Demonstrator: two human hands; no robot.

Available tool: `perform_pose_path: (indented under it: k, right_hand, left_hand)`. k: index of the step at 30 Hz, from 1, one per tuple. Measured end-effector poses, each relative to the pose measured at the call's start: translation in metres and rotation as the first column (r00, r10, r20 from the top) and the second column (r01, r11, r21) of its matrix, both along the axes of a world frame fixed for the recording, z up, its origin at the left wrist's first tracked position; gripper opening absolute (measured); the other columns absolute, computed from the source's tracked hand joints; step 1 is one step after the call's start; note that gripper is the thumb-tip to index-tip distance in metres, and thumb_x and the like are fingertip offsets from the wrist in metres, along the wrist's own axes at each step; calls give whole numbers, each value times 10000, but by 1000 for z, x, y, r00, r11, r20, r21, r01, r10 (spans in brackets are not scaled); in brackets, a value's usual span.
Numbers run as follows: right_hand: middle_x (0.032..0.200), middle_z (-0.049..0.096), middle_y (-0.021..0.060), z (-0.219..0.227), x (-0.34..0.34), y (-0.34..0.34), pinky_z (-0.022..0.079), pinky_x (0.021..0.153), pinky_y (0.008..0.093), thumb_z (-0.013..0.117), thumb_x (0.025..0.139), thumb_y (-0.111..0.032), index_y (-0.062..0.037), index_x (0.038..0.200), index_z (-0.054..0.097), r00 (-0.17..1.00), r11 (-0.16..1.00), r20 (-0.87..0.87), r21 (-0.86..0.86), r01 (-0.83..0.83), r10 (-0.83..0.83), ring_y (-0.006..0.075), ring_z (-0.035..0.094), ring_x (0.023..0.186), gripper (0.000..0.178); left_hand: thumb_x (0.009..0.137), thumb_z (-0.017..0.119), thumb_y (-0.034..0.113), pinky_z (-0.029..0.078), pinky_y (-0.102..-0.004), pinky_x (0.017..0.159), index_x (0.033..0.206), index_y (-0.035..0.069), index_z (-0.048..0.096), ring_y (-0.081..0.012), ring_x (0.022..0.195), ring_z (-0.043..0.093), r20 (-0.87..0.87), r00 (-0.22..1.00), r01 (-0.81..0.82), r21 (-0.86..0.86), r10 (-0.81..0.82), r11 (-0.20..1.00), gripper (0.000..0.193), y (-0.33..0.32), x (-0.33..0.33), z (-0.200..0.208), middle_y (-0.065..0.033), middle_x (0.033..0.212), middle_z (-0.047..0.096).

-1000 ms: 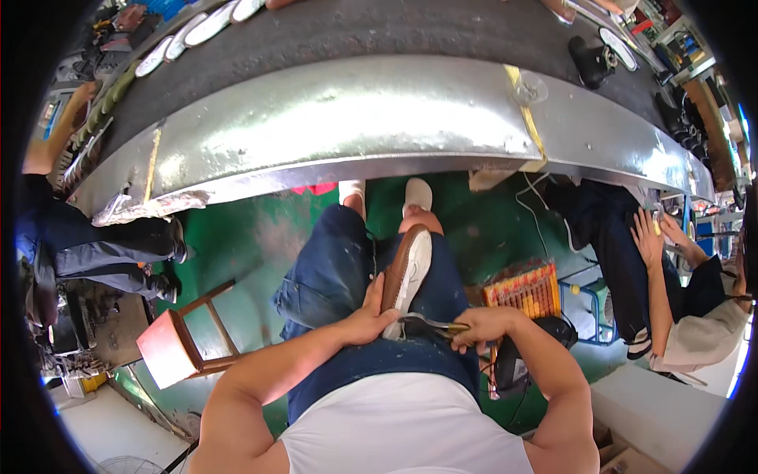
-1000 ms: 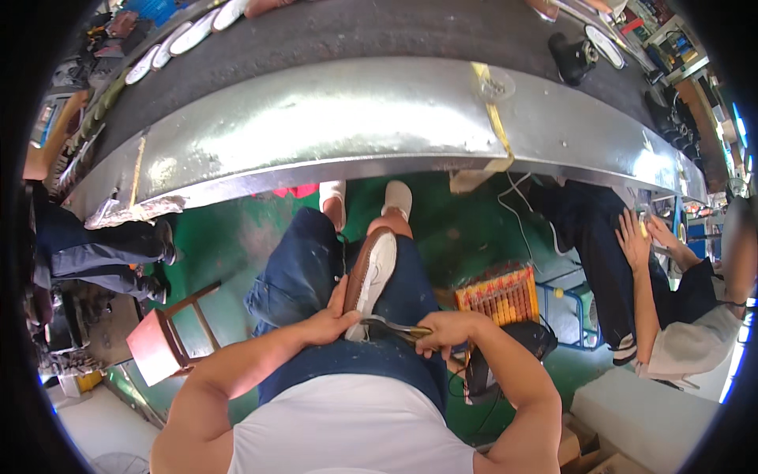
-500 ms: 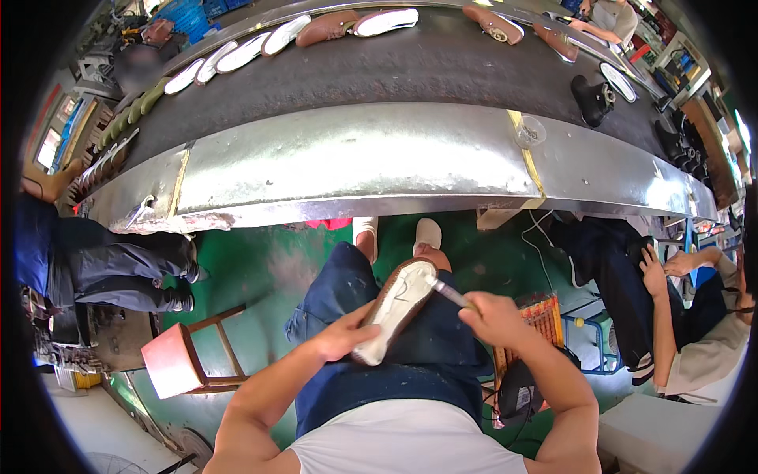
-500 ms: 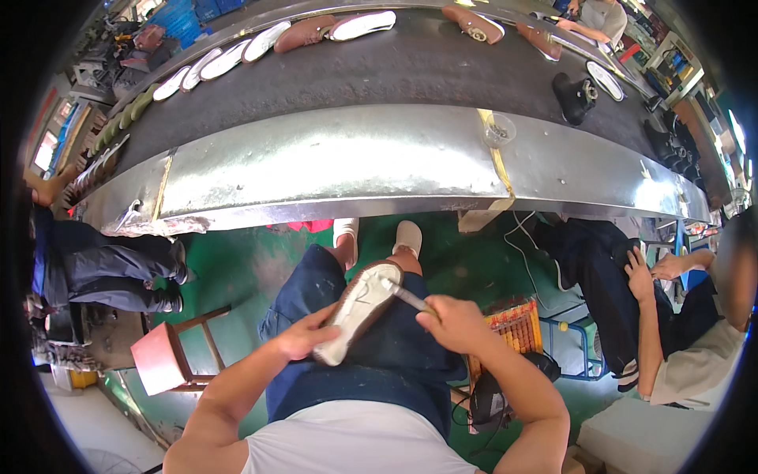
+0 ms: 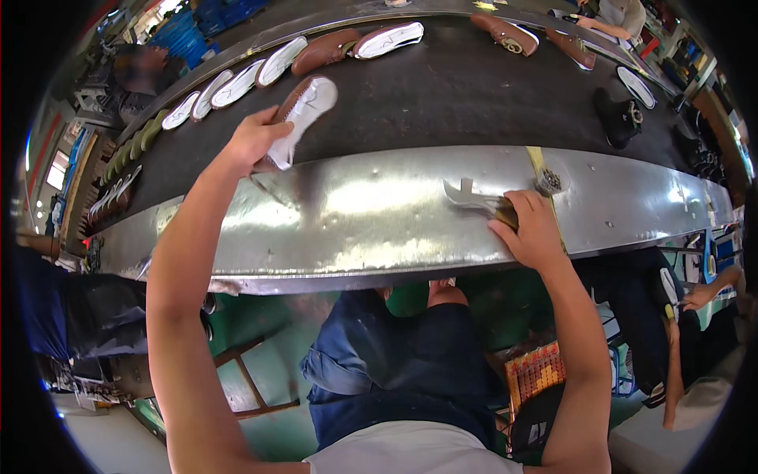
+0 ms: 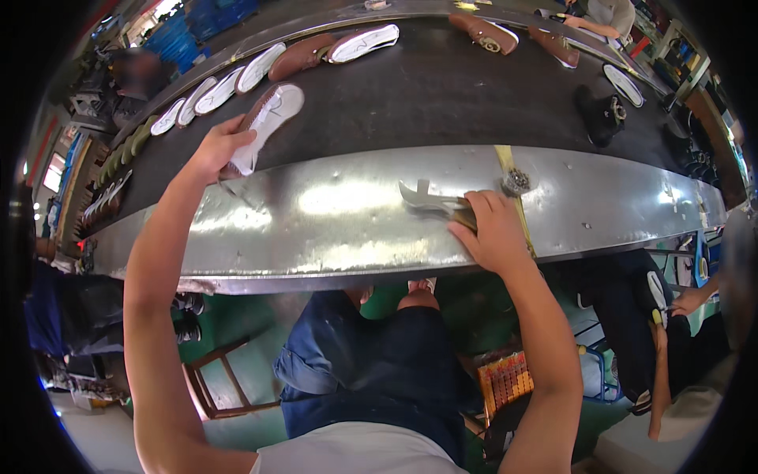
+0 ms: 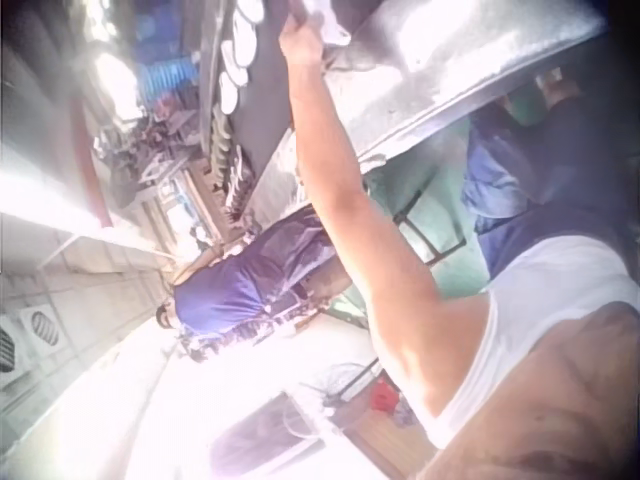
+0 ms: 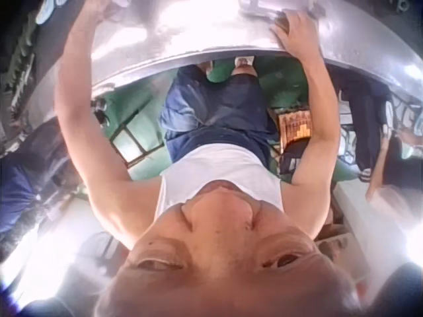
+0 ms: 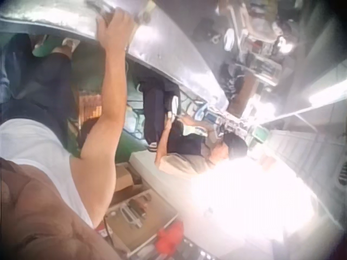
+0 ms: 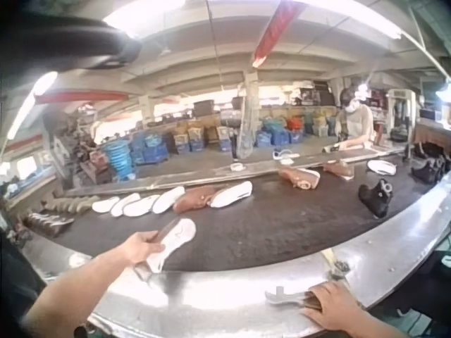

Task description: Manual lasting of shoes using pincers to pull and secure the upper over the last.

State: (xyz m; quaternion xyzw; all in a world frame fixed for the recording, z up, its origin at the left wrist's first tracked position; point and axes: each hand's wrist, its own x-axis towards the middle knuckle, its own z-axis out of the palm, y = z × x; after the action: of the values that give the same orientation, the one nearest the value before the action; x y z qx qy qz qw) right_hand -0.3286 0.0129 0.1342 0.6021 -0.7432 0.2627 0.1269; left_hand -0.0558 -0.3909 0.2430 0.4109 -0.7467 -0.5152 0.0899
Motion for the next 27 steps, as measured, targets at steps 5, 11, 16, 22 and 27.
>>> perform_pose_path:
  k: [5, 11, 16, 22, 27]
  right_hand:
    - [1079, 605, 153, 7, 5, -7, 441, 895, 467, 770, 780, -306, -33, 1146, 577, 994, 1000, 110, 27, -6, 3, 373, 560, 996, 496]
    - [1089, 607, 151, 10, -1, -6, 447, 883, 480, 780, 759, -294, -24, 1136, 577, 996, 997, 86, 83, 7, -15, 367, 568, 994, 506]
    - [1083, 602, 147, 9, -5, -5, 452, 862, 476, 800, 726, -304, -30, 1119, 584, 994, 992, 102, 121, 26, -38, 355, 582, 960, 526]
    - [1082, 603, 121, 11, -5, -8, 456, 808, 447, 820, 699, -322, -38, 1120, 601, 986, 991, 165, 132, -26, 3, 318, 583, 954, 553]
    - [1070, 602, 132, 11, -7, 1, 462, 787, 421, 830, 693, -341, -33, 1138, 606, 989, 984, 147, 175, -16, -10, 304, 590, 941, 586]
  left_hand:
    - [913, 608, 240, 535, -514, 829, 1319, 98, 565, -335, 919, 692, 463, 884, 466, -856, 66, -226, 432, -108, 20, -74, -169, 1064, 686]
    - [907, 543, 216, 541, -490, 769, 1005, 74, 636, -369, 846, 688, 664, 726, 614, -744, 179, 265, 196, -105, -31, -41, -188, 881, 702]
    - [895, 578, 190, 545, -472, 800, 1068, 50, 636, -383, 882, 677, 281, 957, 289, -933, -68, 215, 230, -127, -137, -63, -209, 952, 697]
    - [897, 643, 282, 406, -420, 1095, 1393, -102, 374, -416, 1292, 502, -18, 997, -28, -990, 79, 139, 682, -215, -273, -136, -315, 1346, 527]
    - [801, 720, 547, 436, -415, 1060, 1391, -114, 395, -382, 1254, 552, 260, 945, 57, -729, 199, 683, 944, -180, -345, -113, -323, 1331, 544]
